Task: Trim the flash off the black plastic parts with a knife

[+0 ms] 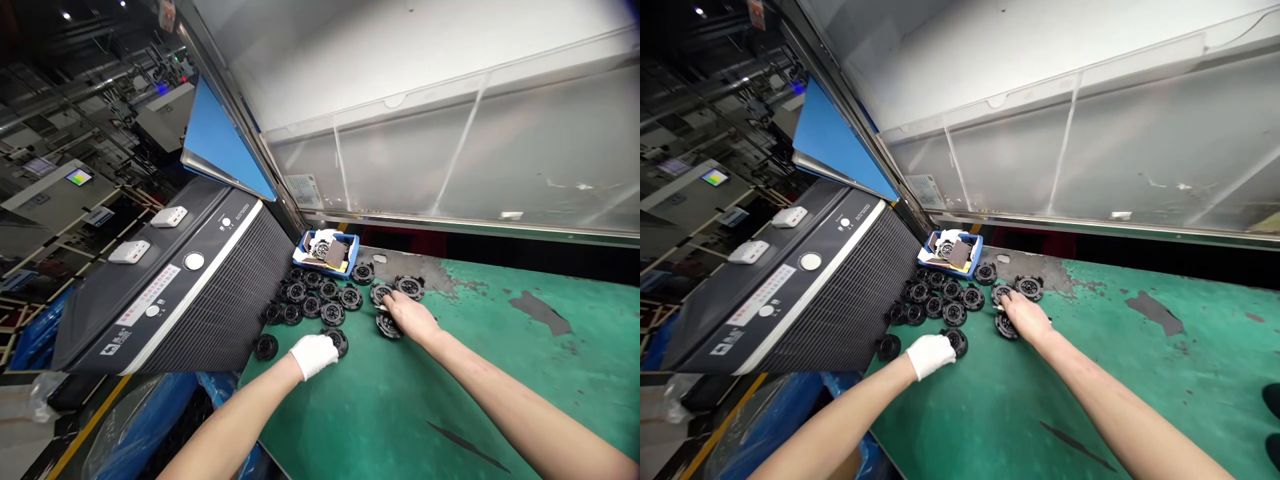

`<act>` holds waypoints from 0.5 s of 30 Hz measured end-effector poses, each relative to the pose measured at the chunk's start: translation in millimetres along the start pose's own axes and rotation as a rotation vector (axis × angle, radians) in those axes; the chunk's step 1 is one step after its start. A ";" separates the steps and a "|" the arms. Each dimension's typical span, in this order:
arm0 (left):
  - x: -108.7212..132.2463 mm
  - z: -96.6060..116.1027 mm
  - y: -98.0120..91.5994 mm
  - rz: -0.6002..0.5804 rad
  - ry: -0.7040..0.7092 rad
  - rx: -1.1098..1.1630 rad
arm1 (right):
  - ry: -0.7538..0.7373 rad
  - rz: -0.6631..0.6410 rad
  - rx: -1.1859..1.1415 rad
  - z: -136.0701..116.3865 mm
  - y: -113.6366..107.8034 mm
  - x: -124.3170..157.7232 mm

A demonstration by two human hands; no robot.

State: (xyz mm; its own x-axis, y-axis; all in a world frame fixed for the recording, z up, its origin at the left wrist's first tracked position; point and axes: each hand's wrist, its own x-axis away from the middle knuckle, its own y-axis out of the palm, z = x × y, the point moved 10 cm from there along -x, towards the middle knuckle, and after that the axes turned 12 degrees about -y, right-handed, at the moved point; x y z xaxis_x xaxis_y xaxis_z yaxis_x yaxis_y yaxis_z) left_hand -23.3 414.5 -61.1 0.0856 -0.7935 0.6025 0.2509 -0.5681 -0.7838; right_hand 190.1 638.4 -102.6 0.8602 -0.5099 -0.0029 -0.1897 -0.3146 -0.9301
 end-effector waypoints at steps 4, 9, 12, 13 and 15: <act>10.3 1.1 4.7 0.011 -0.001 -0.002 | -0.038 -0.011 0.002 -10.1 4.1 13.2; 8.2 -28.3 -25.1 0.140 -0.047 0.028 | -0.070 0.000 -0.003 -12.4 11.1 35.3; -4.7 -45.1 -41.6 0.203 -0.107 0.051 | -0.090 0.007 -0.027 -27.3 24.2 64.6; -10.4 -47.1 -44.1 0.200 -0.111 0.056 | -0.094 0.014 -0.035 -35.2 29.4 76.8; -22.4 -47.7 -47.7 0.184 -0.106 0.060 | -0.091 0.046 -0.047 -52.5 38.5 102.4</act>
State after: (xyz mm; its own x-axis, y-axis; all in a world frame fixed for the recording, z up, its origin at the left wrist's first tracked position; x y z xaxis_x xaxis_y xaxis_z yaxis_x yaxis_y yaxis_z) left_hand -83.2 449.0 -44.4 0.2354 -0.8534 0.4651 0.2780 -0.3994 -0.8736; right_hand 246.1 532.0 -119.4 0.8891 -0.4505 -0.0806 -0.2503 -0.3312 -0.9098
